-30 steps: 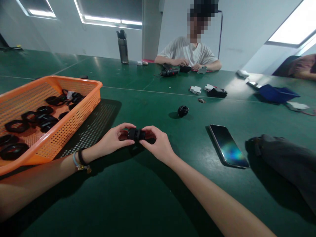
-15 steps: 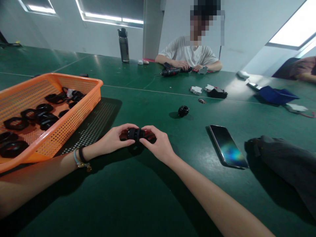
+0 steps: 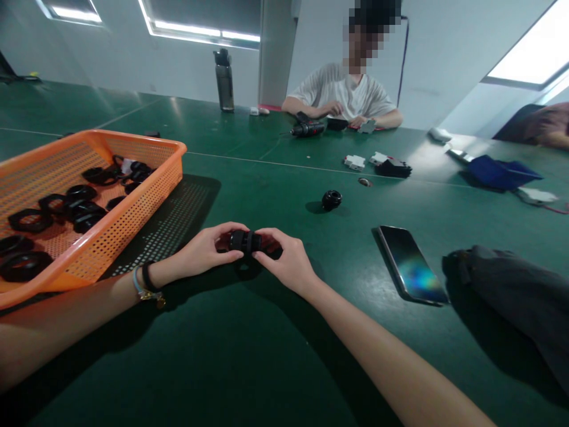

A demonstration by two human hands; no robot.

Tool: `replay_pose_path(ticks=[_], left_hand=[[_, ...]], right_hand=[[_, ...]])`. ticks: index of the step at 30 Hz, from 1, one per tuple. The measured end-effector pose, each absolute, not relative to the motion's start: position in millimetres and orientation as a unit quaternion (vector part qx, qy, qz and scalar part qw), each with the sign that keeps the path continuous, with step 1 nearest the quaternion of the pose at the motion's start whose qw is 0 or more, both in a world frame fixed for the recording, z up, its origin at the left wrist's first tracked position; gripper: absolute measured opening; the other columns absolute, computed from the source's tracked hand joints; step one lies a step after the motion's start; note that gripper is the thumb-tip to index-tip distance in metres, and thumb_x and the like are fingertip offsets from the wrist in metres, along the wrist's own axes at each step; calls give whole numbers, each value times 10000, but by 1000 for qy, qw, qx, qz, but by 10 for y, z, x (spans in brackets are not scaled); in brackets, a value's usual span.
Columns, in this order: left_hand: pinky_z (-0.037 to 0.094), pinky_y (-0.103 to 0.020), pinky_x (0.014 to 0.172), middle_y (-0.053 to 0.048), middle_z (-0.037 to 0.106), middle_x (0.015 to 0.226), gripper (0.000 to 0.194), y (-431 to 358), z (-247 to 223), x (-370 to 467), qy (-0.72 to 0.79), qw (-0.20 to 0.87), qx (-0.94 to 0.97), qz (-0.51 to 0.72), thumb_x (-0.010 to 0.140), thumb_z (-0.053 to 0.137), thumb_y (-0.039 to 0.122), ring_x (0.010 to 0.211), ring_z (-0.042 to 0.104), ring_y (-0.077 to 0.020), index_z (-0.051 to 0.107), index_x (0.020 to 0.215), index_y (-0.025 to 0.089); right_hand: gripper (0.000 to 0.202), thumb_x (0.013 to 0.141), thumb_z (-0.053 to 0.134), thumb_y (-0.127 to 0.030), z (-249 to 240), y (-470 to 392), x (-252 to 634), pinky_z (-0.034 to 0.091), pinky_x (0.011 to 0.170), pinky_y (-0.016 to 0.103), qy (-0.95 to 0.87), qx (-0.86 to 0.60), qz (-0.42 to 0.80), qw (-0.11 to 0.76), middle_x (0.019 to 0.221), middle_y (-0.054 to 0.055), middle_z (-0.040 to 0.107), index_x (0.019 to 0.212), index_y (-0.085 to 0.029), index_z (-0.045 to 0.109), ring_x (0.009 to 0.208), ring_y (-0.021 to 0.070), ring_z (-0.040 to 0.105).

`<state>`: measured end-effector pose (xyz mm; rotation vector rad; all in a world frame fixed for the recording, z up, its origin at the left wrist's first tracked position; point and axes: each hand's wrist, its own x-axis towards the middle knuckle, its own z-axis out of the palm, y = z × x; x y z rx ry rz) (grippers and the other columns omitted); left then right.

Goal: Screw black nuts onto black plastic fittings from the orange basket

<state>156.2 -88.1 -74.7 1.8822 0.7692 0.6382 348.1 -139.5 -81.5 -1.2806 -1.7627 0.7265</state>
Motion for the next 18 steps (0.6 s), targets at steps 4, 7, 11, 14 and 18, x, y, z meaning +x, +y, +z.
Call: replay_pose_path(ticks=[4, 7, 11, 14, 18], left_hand=[[506, -311, 758, -49, 627, 969, 405, -881, -745, 1560, 319, 480, 774, 263, 717, 632, 256, 820, 611, -172, 546, 1105, 178], [508, -306, 748, -48, 630, 964, 399, -883, -743, 1559, 318, 478, 776, 262, 717, 632, 252, 822, 613, -173, 550, 1100, 180], [510, -313, 764, -54, 631, 978, 408, -892, -735, 1560, 317, 482, 773, 263, 716, 632, 254, 835, 616, -178, 547, 1107, 174], [511, -313, 766, -59, 634, 994, 421, -896, -729, 1565, 322, 481, 774, 259, 718, 628, 254, 844, 618, -181, 545, 1122, 169], [509, -311, 787, -60, 628, 1061, 454, -897, -725, 1569, 316, 490, 767, 267, 731, 612, 243, 869, 621, -174, 525, 1172, 186]], right_hand=[[248, 723, 612, -225, -814, -1392, 3485, 530, 716, 332, -700, -514, 287, 404, 861, 14, 692, 971, -219, 611, 749, 162, 646], [249, 728, 610, -233, -816, -1390, 3488, 530, 718, 333, -700, -516, 288, 401, 864, 15, 695, 976, -217, 616, 754, 164, 648], [241, 731, 604, -241, -812, -1390, 3484, 529, 703, 328, -695, -525, 289, 396, 844, 16, 697, 969, -212, 621, 747, 165, 649], [235, 735, 600, -252, -810, -1389, 3479, 529, 693, 329, -692, -529, 290, 397, 827, 18, 696, 965, -211, 620, 736, 168, 650], [289, 721, 603, -233, -817, -1392, 3474, 532, 709, 333, -692, -518, 291, 409, 825, 9, 692, 1010, -229, 593, 756, 173, 657]])
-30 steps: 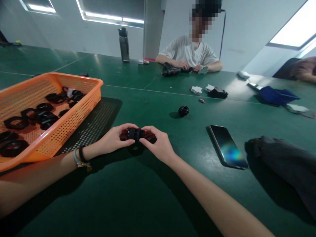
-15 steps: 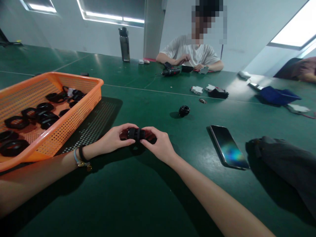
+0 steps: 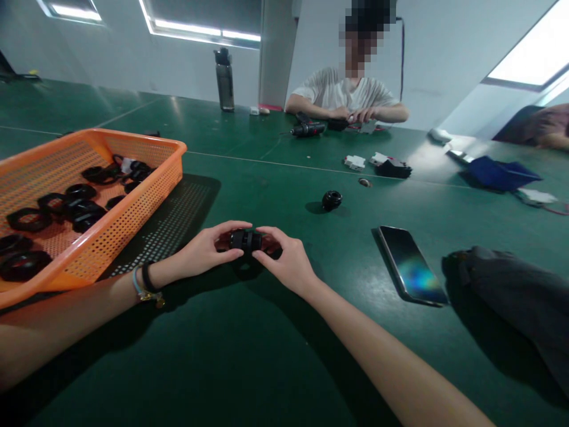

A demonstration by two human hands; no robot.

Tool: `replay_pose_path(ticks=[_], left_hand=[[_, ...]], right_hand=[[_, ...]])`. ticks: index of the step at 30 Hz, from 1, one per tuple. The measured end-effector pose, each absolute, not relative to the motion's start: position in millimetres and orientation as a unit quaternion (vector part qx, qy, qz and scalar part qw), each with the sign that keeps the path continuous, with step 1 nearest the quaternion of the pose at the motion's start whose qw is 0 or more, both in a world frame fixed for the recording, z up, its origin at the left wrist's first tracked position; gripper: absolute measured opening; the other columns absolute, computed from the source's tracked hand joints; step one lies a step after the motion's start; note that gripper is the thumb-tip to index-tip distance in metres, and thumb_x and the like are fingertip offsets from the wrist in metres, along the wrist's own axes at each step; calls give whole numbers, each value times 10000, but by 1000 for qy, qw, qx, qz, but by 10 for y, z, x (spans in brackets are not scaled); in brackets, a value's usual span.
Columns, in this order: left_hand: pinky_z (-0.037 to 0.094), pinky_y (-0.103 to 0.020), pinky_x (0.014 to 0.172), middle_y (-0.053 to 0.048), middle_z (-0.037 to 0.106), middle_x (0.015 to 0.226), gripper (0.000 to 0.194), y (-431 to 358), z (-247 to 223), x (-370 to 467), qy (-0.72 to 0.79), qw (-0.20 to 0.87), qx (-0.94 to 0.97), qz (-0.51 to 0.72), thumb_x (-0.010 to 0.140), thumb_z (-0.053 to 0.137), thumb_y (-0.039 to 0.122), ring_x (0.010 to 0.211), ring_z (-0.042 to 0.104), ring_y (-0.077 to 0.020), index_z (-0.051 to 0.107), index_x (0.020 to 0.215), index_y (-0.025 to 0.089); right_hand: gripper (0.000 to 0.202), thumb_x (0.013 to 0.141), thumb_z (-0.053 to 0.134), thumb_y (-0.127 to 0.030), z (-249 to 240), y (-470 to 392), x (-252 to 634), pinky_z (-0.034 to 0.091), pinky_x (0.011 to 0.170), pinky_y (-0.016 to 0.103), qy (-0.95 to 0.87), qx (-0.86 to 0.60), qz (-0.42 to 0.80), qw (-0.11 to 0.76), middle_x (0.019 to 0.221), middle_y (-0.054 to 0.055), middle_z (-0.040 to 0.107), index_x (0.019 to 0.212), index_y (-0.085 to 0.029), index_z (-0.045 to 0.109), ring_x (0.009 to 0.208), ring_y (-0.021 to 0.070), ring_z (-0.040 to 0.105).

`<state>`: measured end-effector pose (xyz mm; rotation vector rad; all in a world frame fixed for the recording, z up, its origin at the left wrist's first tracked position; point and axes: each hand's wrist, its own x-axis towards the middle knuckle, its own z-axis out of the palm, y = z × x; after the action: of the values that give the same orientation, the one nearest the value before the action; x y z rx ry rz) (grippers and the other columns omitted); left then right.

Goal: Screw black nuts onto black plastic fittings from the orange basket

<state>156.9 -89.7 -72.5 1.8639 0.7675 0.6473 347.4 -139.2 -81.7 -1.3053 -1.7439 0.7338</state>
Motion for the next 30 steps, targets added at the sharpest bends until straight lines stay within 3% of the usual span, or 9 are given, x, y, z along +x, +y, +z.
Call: replay_pose_path(ticks=[14, 21, 30], left_hand=[[488, -327, 849, -55, 638, 1089, 466, -854, -797, 1562, 302, 514, 752, 280, 697, 674, 239, 935, 618, -189, 565, 1147, 190], [502, -327, 813, -64, 649, 1063, 484, -864, -771, 1565, 312, 510, 754, 272, 692, 678, 244, 889, 627, -187, 558, 1157, 181], [499, -304, 796, -58, 646, 1045, 453, -865, -766, 1562, 312, 489, 767, 274, 708, 655, 245, 886, 621, -179, 563, 1146, 170]], right_hand=[[287, 715, 615, -183, -827, -1386, 3485, 513, 760, 373, -733, -527, 180, 390, 936, 25, 669, 993, -254, 614, 825, 196, 624], [372, 721, 603, -175, -834, -1398, 3476, 513, 782, 375, -720, -532, 205, 397, 989, 31, 667, 1085, -248, 577, 824, 185, 627], [268, 731, 598, -184, -845, -1393, 3476, 514, 715, 321, -719, -529, 219, 393, 902, 25, 678, 998, -205, 605, 755, 160, 620]])
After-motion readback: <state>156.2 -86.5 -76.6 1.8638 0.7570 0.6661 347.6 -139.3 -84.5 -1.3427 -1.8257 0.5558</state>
